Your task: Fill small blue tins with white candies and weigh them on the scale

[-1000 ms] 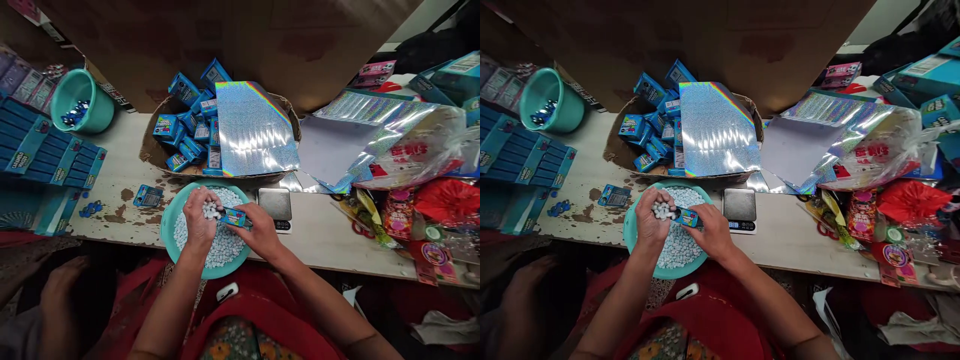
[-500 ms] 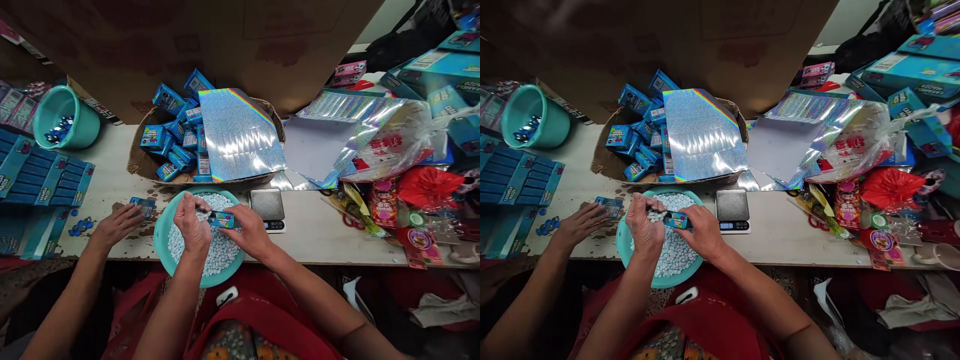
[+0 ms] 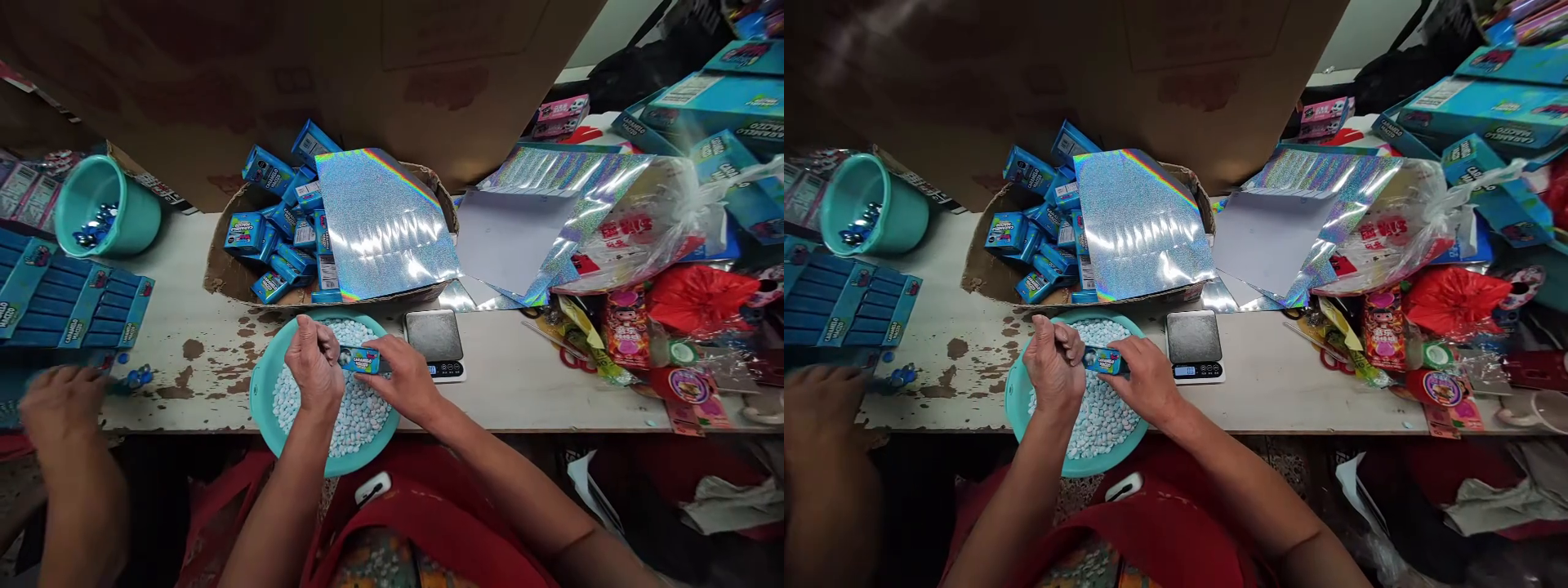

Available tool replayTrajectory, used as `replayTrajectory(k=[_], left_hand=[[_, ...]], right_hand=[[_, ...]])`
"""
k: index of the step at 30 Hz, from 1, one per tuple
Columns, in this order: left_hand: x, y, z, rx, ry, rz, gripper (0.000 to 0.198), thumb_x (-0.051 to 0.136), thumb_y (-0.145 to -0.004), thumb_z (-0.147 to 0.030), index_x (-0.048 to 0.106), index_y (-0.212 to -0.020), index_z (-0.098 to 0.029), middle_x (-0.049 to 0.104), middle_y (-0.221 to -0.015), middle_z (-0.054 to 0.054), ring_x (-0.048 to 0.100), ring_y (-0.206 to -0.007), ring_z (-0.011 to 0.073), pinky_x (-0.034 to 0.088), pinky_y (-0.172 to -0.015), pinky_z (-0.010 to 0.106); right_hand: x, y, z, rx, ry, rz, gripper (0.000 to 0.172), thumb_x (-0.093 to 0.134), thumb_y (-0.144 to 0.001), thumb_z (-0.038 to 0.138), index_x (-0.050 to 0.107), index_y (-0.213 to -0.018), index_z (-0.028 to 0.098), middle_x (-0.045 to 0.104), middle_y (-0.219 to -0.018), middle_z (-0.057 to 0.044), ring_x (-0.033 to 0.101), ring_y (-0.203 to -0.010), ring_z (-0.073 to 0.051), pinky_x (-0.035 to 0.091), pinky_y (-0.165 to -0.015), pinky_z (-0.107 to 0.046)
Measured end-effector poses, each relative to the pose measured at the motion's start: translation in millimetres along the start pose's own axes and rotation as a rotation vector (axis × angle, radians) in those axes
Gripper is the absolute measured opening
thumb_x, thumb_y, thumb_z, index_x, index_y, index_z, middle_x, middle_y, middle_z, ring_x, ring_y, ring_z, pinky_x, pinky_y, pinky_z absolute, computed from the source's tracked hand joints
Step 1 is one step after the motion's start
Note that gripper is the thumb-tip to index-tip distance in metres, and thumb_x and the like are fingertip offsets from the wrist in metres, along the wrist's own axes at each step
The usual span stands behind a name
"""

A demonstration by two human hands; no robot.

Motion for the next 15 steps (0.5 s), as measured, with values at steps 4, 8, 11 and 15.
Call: replayTrajectory(k=[4,8,11,15], left_hand=[[-18.3,-5.3,5.7,-0.053,-0.090,0.065,0.050,0.053,-0.083,-0.058,0.042,-0.055,-0.018,0.033,-0.052,-0.003,0.030,-0.041,0.0069,0.024,-0.038,0.021],[-53.3,-21.8,8.8,0.025,-0.774,0.403,0.029,0.067,-0.074,-0.048,0.064,-0.065,-0.021,0.064,-0.076,0.006,0.062,-0.079,0.0205,0.049,-0.066,0.029],[-77.3,-67.6,-9.3,0.198,-1.140,0.297,0.021,0.064,-0.077,-0.042,0.069,-0.087,-0.024,0.069,-0.098,0.006,0.061,-0.097,0.0251,0.046,-0.087,0.037],[-71.3,-162.5,-18.4,0.170,-1.363,-0.027,0.031,0.060,-0.080,-0.033,0.058,-0.106,-0.016,0.067,-0.098,0.015,0.061,-0.099,0.0318,0.043,-0.087,0.047]], right_hand=[[-17.1,3.5,-1.3,0.044,-0.107,-0.018,0.033,0.071,-0.078,0.036,0.061,-0.107,0.023,0.066,-0.100,-0.007,0.062,-0.093,-0.025,0.051,-0.079,-0.038],[-63.0,29.2,-28.3,0.202,-0.189,-0.166,0.034,0.072,-0.077,0.039,0.061,-0.107,0.027,0.065,-0.103,-0.005,0.063,-0.091,-0.023,0.053,-0.078,-0.036],[-89.6,56.7,-78.7,0.385,-0.109,-0.372,0.037,0.073,-0.073,0.045,0.062,-0.103,0.026,0.065,-0.096,-0.004,0.063,-0.084,-0.023,0.053,-0.073,-0.037],[-78.1,73.8,-141.8,0.490,-0.078,-0.474,0.044,0.073,-0.071,0.049,0.062,-0.103,0.021,0.065,-0.095,-0.006,0.062,-0.083,-0.024,0.051,-0.078,-0.042]])
Point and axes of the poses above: each hand's wrist, its own y-axis away from the middle knuckle, its own x-axis out of the palm, z = x × y, the point moved 6 cm from there along -y, towards the middle knuckle
